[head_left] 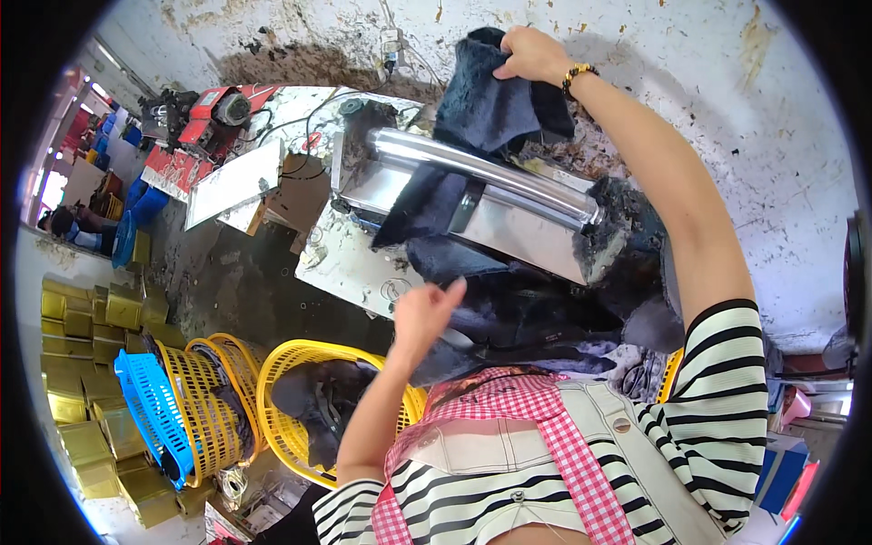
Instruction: Applying adhesive to various shoe upper components using a motorized roller machine.
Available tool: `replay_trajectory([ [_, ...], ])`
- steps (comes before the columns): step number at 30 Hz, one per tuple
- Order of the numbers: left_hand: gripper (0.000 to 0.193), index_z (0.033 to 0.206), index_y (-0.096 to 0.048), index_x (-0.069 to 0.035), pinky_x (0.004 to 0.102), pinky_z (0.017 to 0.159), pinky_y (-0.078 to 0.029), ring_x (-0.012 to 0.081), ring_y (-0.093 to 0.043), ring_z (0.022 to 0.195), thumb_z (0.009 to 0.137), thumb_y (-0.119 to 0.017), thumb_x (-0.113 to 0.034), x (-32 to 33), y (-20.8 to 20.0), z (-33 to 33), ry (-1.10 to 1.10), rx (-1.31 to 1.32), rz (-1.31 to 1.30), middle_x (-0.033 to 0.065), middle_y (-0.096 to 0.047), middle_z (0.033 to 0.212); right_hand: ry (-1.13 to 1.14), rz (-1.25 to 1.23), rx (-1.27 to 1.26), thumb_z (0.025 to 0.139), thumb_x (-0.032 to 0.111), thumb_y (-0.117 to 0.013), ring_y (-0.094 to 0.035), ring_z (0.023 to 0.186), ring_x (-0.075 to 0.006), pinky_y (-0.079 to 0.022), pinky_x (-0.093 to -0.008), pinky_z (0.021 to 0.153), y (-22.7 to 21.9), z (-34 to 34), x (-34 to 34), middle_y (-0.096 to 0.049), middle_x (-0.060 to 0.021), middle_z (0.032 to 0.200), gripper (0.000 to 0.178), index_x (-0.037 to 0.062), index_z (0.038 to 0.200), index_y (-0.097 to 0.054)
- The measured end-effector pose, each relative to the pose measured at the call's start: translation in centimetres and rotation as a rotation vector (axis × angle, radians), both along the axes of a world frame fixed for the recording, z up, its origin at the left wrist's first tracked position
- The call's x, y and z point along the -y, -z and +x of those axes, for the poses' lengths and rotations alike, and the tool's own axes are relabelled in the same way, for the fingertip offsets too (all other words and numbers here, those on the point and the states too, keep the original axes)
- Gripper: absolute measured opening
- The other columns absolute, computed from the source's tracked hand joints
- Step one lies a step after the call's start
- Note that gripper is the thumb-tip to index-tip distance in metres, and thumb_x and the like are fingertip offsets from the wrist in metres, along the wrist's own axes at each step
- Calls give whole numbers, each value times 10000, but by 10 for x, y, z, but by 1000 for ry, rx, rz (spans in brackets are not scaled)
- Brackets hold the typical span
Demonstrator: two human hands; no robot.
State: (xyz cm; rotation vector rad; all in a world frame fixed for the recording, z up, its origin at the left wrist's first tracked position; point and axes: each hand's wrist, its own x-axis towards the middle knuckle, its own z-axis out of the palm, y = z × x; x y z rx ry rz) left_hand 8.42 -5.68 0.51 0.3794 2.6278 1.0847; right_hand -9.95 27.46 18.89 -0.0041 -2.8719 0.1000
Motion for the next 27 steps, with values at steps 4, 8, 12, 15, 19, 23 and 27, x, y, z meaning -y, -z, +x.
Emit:
replay_trajectory([
  [4, 545, 1043, -543, -17, 419, 798, -469, 365, -555, 944, 703, -796, -361, 13, 31, 39, -173, -237, 31, 173, -572, 982, -125, 28, -18, 712, 228, -717, -626, 681, -346, -489, -446, 641, -47, 20, 24, -633, -244, 726, 319, -21, 907, -677],
  [8, 658, 1167, -542, 30, 375, 787, -485, 333, -621, 894, 707, -812, -356, 23, 64, 39, -197, 365, 331, 202, -632, 965, 28, -74, 77, 645, 330, -770, -556, 548, -299, -440, -422, 571, -74, -5, -10, -562, -198, 584, 416, -51, 644, -603],
  [12, 484, 1086, -615, 20, 340, 753, -500, 255, -647, 799, 724, -797, -245, 33, 82, 56, -114, -25, 355, 160, -645, 913, 58, -105, -70, 627, 284, -785, -439, 448, -228, -363, -401, 496, -77, 16, -27, -439, -144, 487, 407, -37, 566, -543],
  [15, 345, 1056, -607, 23, 357, 779, -505, 370, -649, 869, 751, -728, -84, 34, 41, 72, 150, 117, 527, 172, -677, 942, 119, -191, -78, 636, 248, -799, -359, 434, -162, -306, -389, 476, -69, 29, -82, -365, -72, 461, 403, -13, 528, -511],
  [19, 303, 978, -608, -17, 402, 748, -520, 350, -643, 849, 680, -654, 6, 37, -9, 61, 426, -400, 318, 157, -663, 929, 240, -251, -153, 640, 262, -794, -510, 502, -184, -399, -376, 524, -71, 48, -104, -537, -112, 525, 350, -32, 607, -608],
  [23, 381, 990, -587, -26, 366, 785, -506, 287, -626, 921, 612, -638, -12, 25, -55, 40, 765, -565, 217, 105, -631, 1082, 294, -107, -232, 649, 315, -755, -654, 732, -347, -496, -421, 668, -61, 56, -158, -669, -236, 770, 403, -57, 779, -673],
  [27, 290, 980, -559, -40, 430, 653, -488, 409, -599, 792, 719, -684, -25, 18, -94, 22, 777, -186, 202, 188, -614, 837, 448, -42, -580, 711, 285, -674, -601, 976, -405, -474, -472, 839, -60, 79, -205, -623, -291, 996, 454, -8, 1055, -630],
])
